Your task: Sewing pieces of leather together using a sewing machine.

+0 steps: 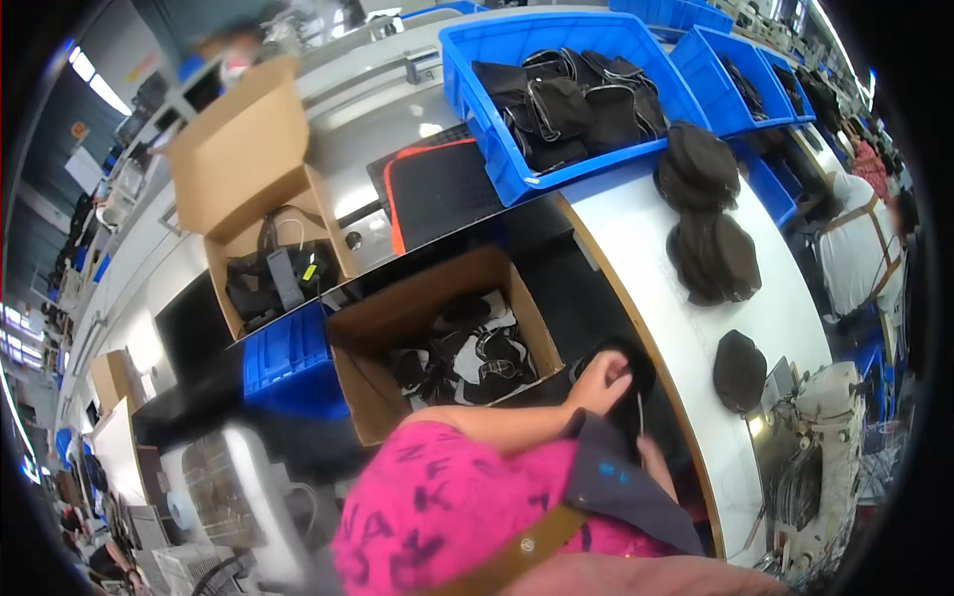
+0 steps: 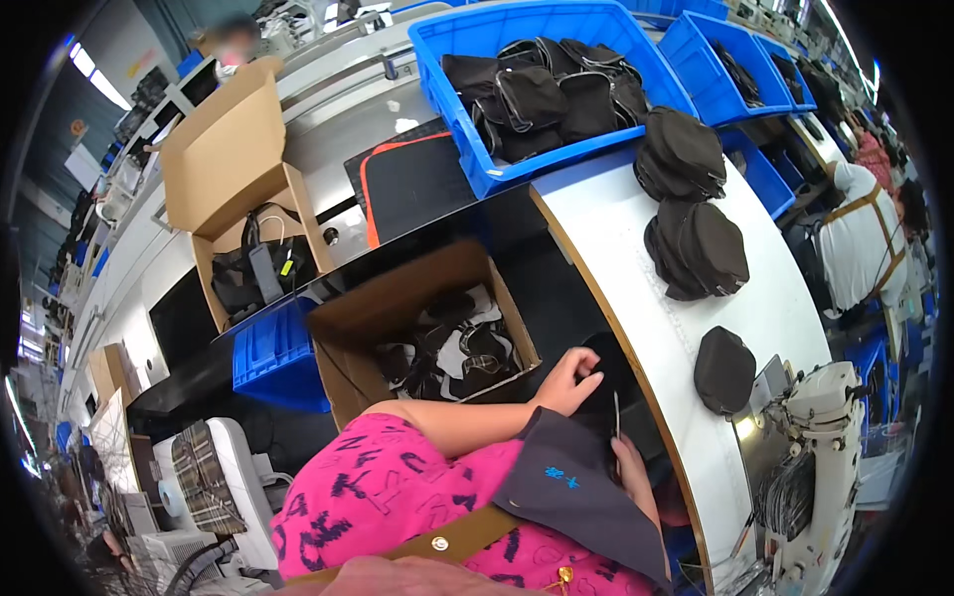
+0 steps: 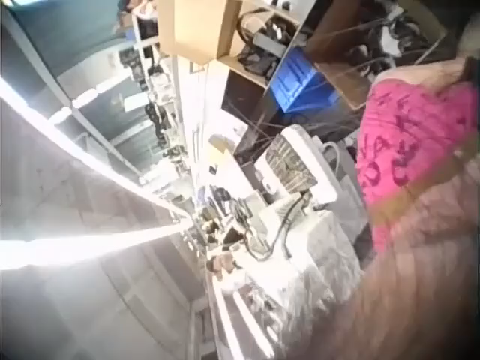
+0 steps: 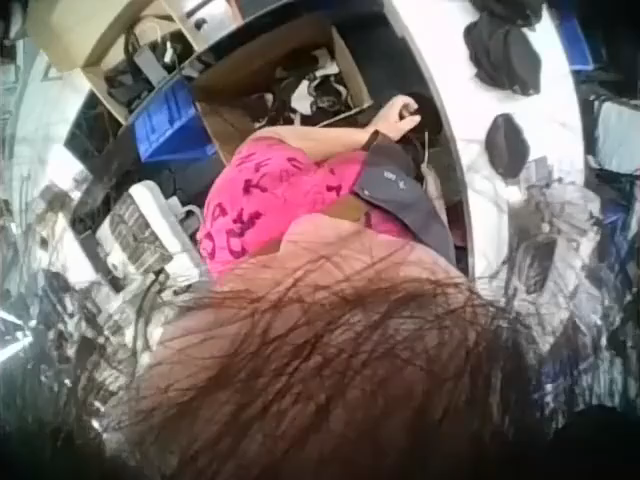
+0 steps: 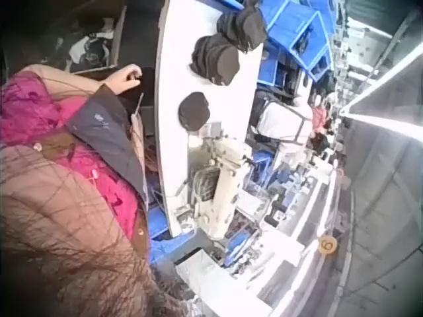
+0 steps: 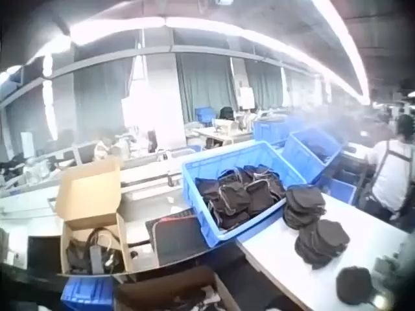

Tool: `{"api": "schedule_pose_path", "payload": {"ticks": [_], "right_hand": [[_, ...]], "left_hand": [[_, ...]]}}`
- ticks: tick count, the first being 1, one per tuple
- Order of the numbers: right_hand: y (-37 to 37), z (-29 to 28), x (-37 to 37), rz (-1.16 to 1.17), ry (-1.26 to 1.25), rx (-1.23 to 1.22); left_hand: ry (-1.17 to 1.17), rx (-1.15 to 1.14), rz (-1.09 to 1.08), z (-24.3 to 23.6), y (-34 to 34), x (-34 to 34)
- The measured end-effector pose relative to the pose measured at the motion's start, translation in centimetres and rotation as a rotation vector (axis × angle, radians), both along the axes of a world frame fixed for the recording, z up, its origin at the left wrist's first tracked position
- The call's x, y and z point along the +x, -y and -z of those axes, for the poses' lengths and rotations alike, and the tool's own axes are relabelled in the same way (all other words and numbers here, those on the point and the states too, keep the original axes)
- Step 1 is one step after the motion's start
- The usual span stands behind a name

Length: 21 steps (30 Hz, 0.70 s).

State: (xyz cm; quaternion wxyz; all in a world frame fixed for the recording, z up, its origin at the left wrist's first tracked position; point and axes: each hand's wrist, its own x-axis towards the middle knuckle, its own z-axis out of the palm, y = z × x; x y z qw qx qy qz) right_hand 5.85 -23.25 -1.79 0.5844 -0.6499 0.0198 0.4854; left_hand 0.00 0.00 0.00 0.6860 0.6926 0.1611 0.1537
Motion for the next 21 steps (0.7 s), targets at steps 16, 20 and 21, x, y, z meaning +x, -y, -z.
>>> {"api": "schedule_pose_path", "payload": {"ticks": [16, 20, 21], "right_hand": [[-8.5, -14.6, -1.5, -0.370, 1.399, -0.169], [-5.3, -15.7, 0.6, -0.101, 1.762, -0.303], [-4.3, -15.6, 1.3, -0.046, 1.788, -0.352]], "left_hand": [[-0.301, -0.806, -0.122, 5.1, -14.1, 1.9], [-0.337, -0.753, -0.159, 6.7, -20.6, 1.9], [-0.317, -0.730, -0.161, 6.2, -21.3, 2.2]]}}
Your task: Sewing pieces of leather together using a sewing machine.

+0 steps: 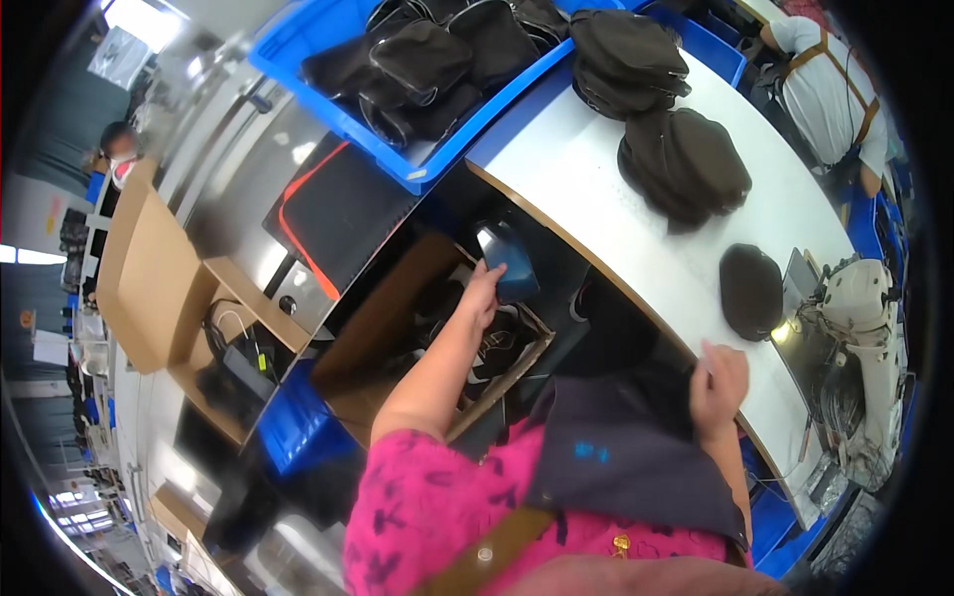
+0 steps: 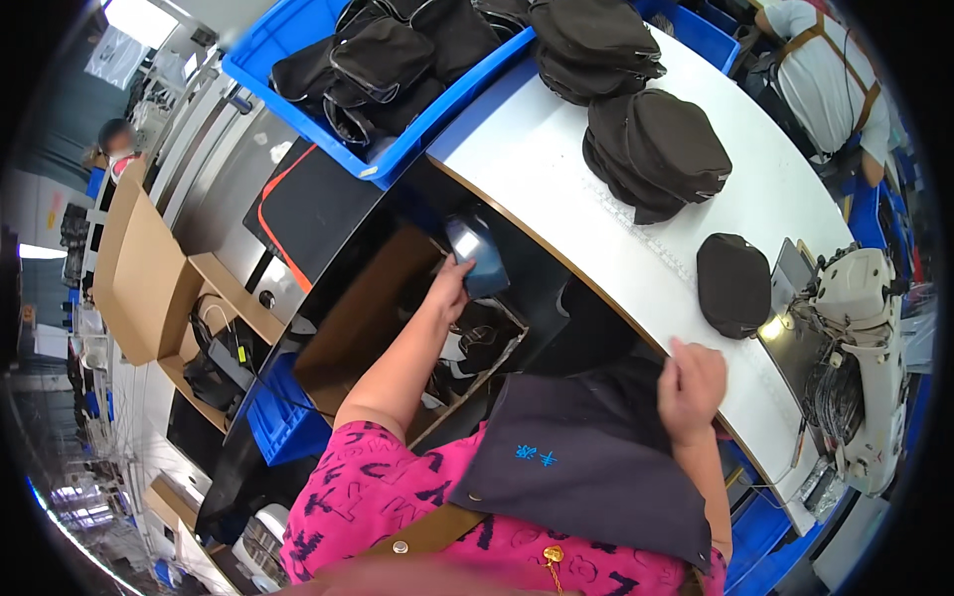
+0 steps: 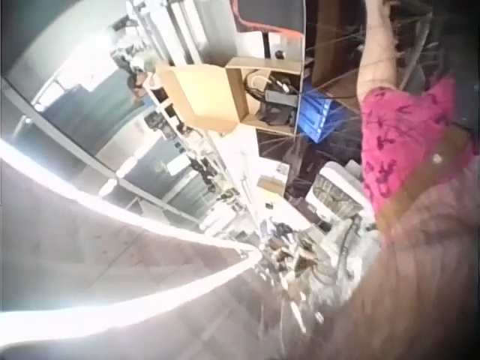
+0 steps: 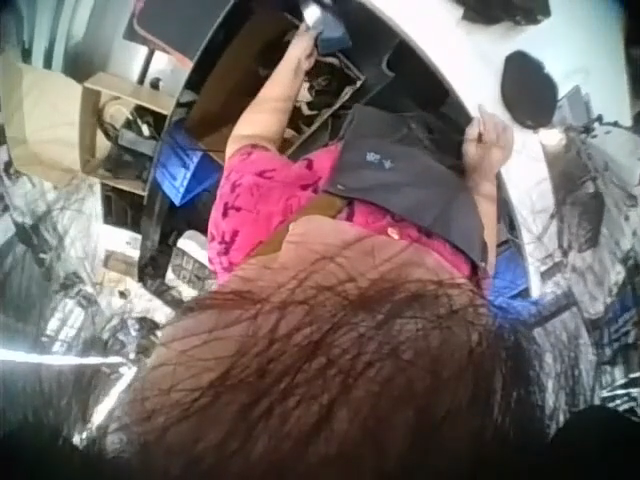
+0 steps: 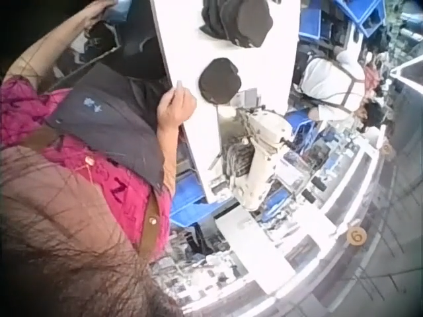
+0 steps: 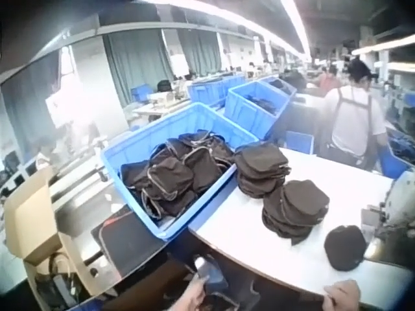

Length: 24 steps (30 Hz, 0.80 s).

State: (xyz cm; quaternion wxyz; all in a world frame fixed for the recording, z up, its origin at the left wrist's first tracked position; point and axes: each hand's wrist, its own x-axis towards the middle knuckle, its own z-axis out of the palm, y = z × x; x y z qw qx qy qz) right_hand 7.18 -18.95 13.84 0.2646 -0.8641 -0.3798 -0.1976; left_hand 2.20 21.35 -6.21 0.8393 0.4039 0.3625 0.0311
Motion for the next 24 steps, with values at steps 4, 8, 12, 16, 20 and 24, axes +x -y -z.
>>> {"api": "schedule_pose_path", "payload": {"ticks": [4, 8, 12, 16, 20, 24], "right_hand": [[1.3, 2.0, 1.5, 0.130, -0.094, 0.094], [0.4, 1.8, 1.5, 0.181, -0.191, 0.039], [0.0, 1.7, 1.8, 0.176, -0.143, -0.003], [-0.5, 1.7, 2.2, 0.175, -0.139, -0.096], [-0.8, 1.4, 2.2, 0.188, -0.087, -0.123], [-0.8, 1.3, 2.2, 0.200, -0.095, -0.179]], "left_hand": [[-0.058, 0.104, -0.086, 0.0, -4.7, 0.0], [-0.180, 0.050, -0.190, 1.8, -10.4, 0.5], [-0.565, 0.308, -0.234, 1.3, -16.4, 2.2], [-0.597, 0.357, -0.197, 3.4, -16.5, 2.5], [-0.601, 0.418, -0.167, 5.5, -16.2, 2.6], [-0.588, 0.478, -0.133, 7.2, -15.5, 1.5]]}}
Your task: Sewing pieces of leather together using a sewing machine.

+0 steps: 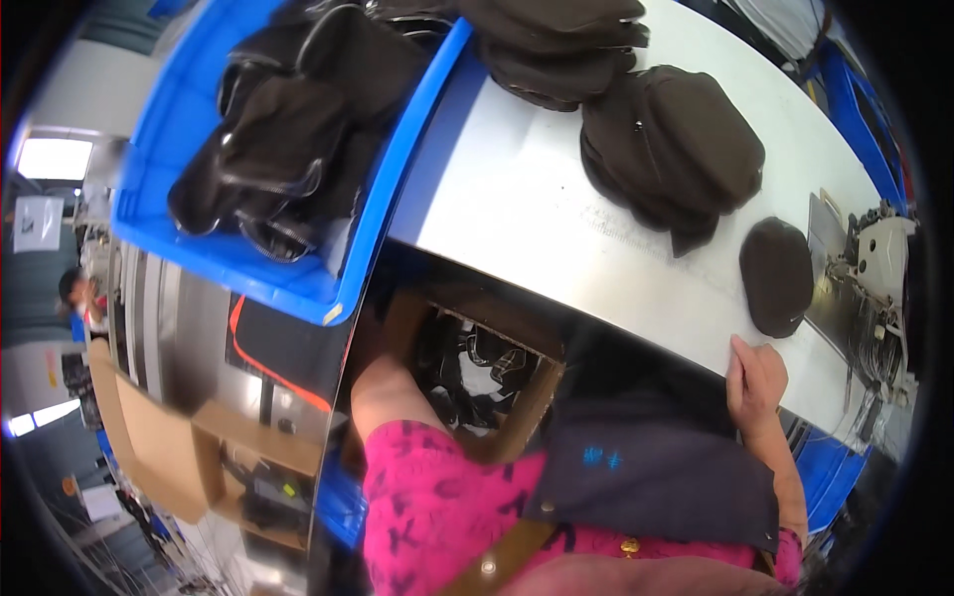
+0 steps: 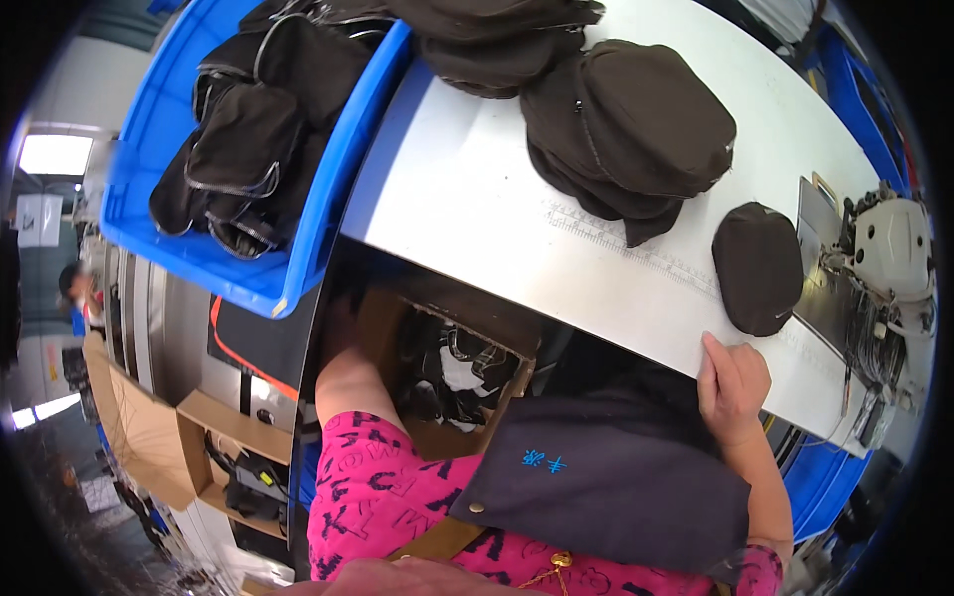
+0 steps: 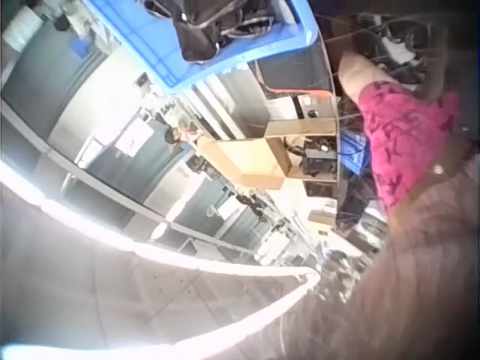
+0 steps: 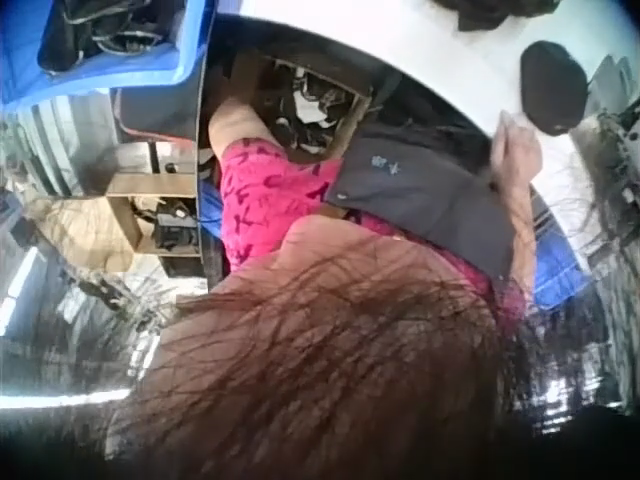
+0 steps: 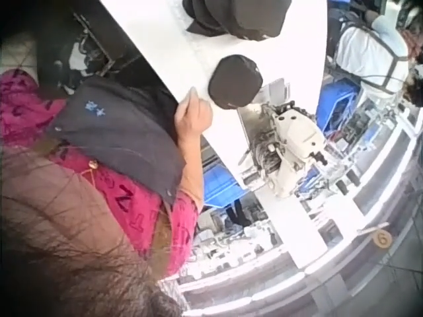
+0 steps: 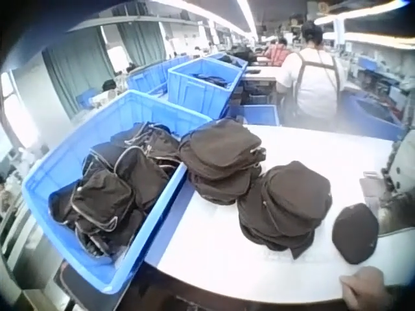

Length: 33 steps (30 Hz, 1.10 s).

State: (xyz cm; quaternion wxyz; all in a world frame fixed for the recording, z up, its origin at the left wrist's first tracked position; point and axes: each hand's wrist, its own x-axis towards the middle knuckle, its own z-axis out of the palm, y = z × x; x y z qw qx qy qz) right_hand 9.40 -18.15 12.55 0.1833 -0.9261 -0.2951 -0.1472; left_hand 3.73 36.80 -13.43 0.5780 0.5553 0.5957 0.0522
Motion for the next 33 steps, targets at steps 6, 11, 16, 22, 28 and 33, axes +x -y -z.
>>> {"api": "schedule_pose_path", "payload": {"ticks": [6, 11, 16, 22, 28, 33], "right_hand": [[0.4, -0.3, -0.6, 0.021, 0.017, -0.027], [-0.7, -0.1, 0.0, 0.022, 0.032, -0.071], [-0.2, -0.4, -0.1, 0.044, 0.078, -0.074], [0.2, -0.1, -0.2, 0.014, 0.081, -0.028], [0.9, -0.7, 0.0, 0.041, 0.121, 0.163], [4.4, 0.6, 0.1, 0.143, 0.018, 0.167]], "left_hand": [[0.041, 0.055, 0.084, 1.6, 1.8, -3.2], [0.124, 0.091, 0.205, 2.8, 2.3, -4.0], [0.217, 0.121, 0.311, 3.4, 3.8, -4.8], [0.319, 0.210, 0.409, 2.2, 3.5, -6.1], [0.413, 0.363, 0.441, -1.5, 2.6, -6.7], [0.371, 0.756, 0.605, -8.3, 5.9, -3.9]]}}
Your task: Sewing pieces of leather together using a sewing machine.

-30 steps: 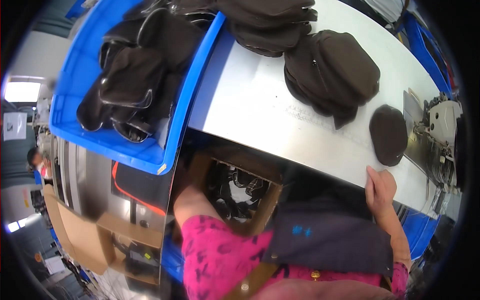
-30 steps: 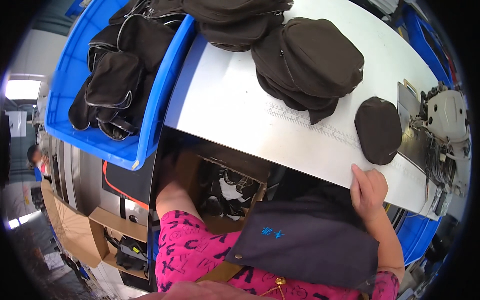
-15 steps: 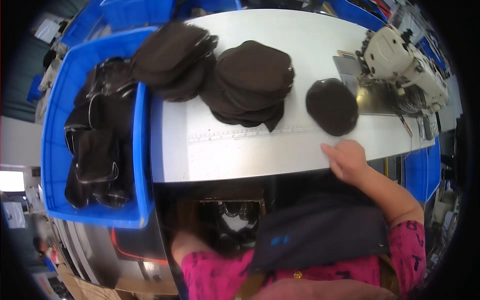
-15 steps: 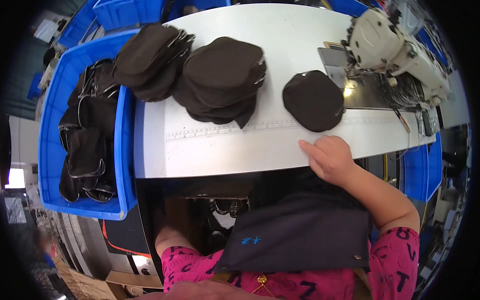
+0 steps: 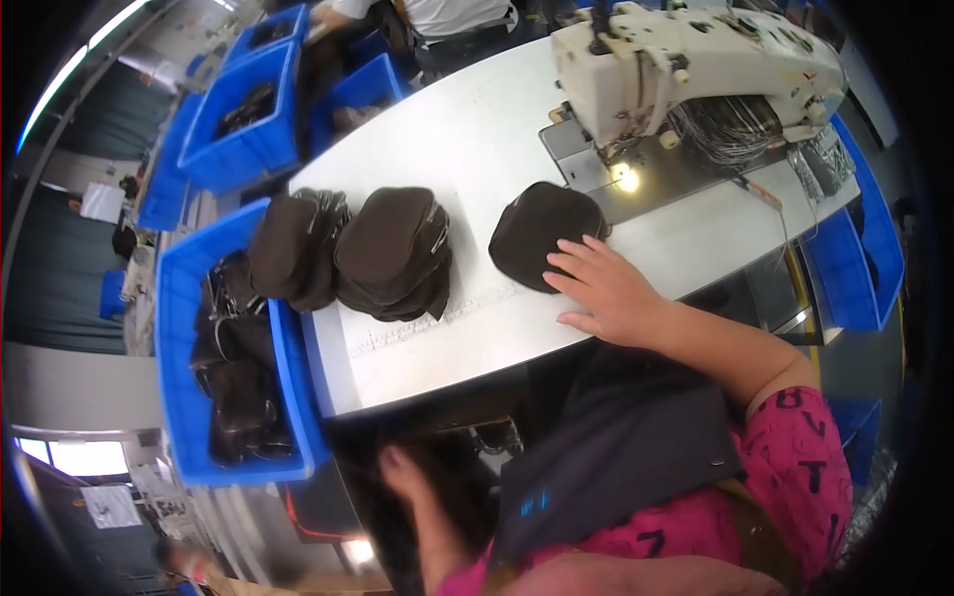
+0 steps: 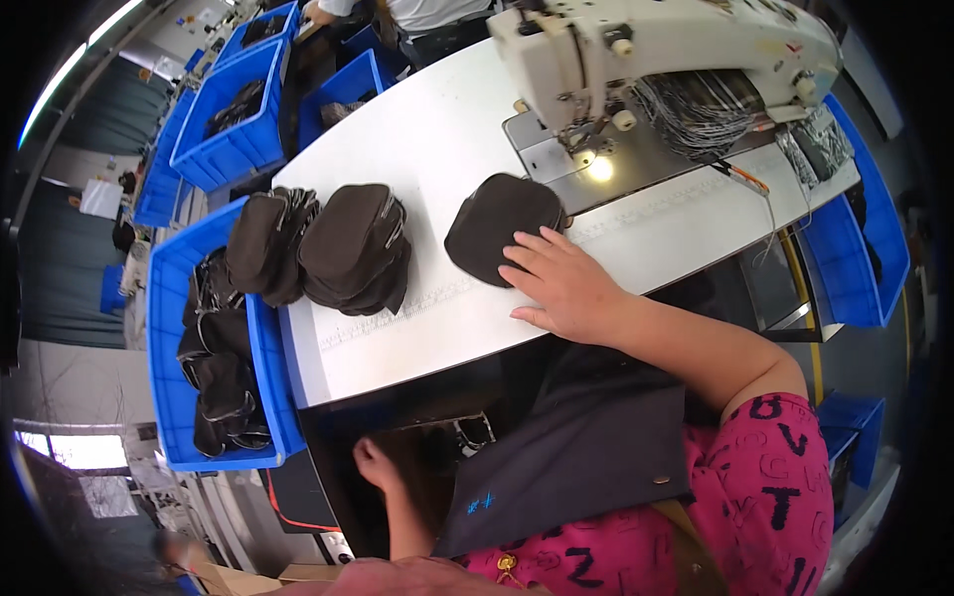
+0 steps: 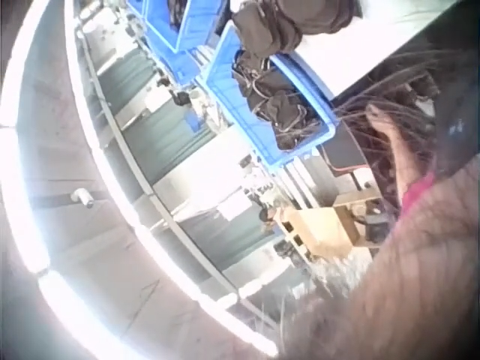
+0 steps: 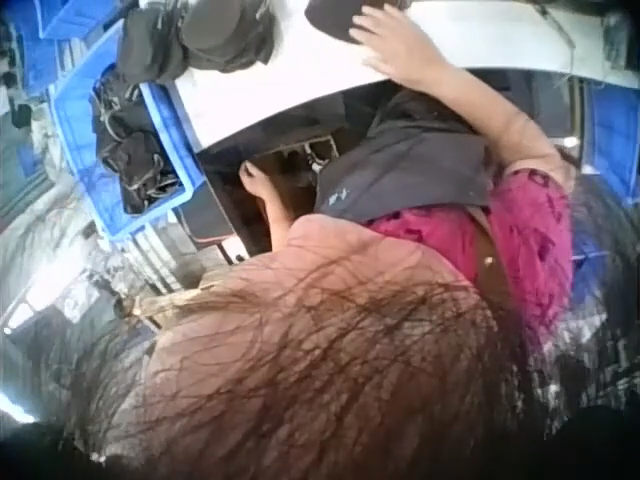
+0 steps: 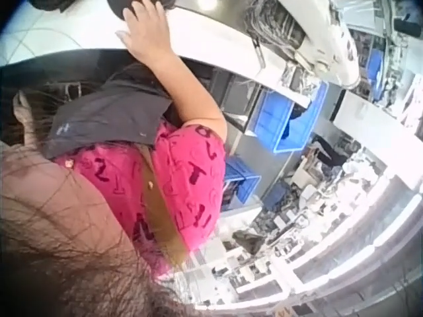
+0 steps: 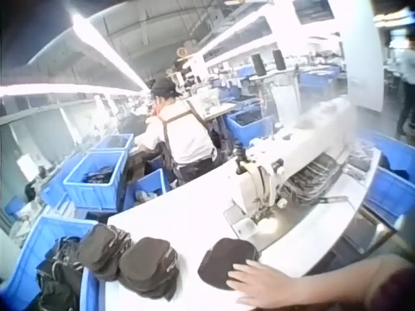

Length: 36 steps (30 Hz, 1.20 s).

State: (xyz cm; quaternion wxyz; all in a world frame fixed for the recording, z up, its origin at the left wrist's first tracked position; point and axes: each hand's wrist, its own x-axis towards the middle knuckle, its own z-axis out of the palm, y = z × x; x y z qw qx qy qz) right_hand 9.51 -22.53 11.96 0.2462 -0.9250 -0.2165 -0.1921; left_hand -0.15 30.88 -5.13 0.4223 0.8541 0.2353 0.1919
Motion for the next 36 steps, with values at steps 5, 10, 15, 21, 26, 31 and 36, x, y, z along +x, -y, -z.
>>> {"api": "schedule_pose_path", "payload": {"ticks": [5, 10, 15, 21, 26, 31, 36], "right_hand": [[4.1, 0.0, 0.3, -0.183, -0.014, 0.135], [6.9, -0.1, -2.0, -0.152, 0.126, 0.196], [12.1, 0.1, -5.5, -0.014, 0.144, 0.183], [19.2, -3.1, -6.6, 0.342, 0.353, 0.238], [24.5, -5.8, -2.8, 0.564, 0.610, 0.195], [26.3, -7.6, 0.0, 0.669, 0.658, -0.086], [25.6, -7.4, 2.5, 0.671, 0.280, -0.325]], "left_hand": [[0.184, 0.242, 0.443, -10.3, 17.7, 1.6], [0.463, 0.340, 0.810, -16.9, 30.7, 9.2], [0.461, 0.414, 1.017, -20.3, 40.2, 17.1], [0.287, 0.616, 1.051, -17.7, 44.3, 21.9], [0.165, 0.551, 0.958, -16.7, 44.3, 21.2], [0.136, 0.526, 0.942, -17.0, 44.5, 21.2], [0.176, 0.511, 0.887, -16.8, 44.0, 21.7]]}}
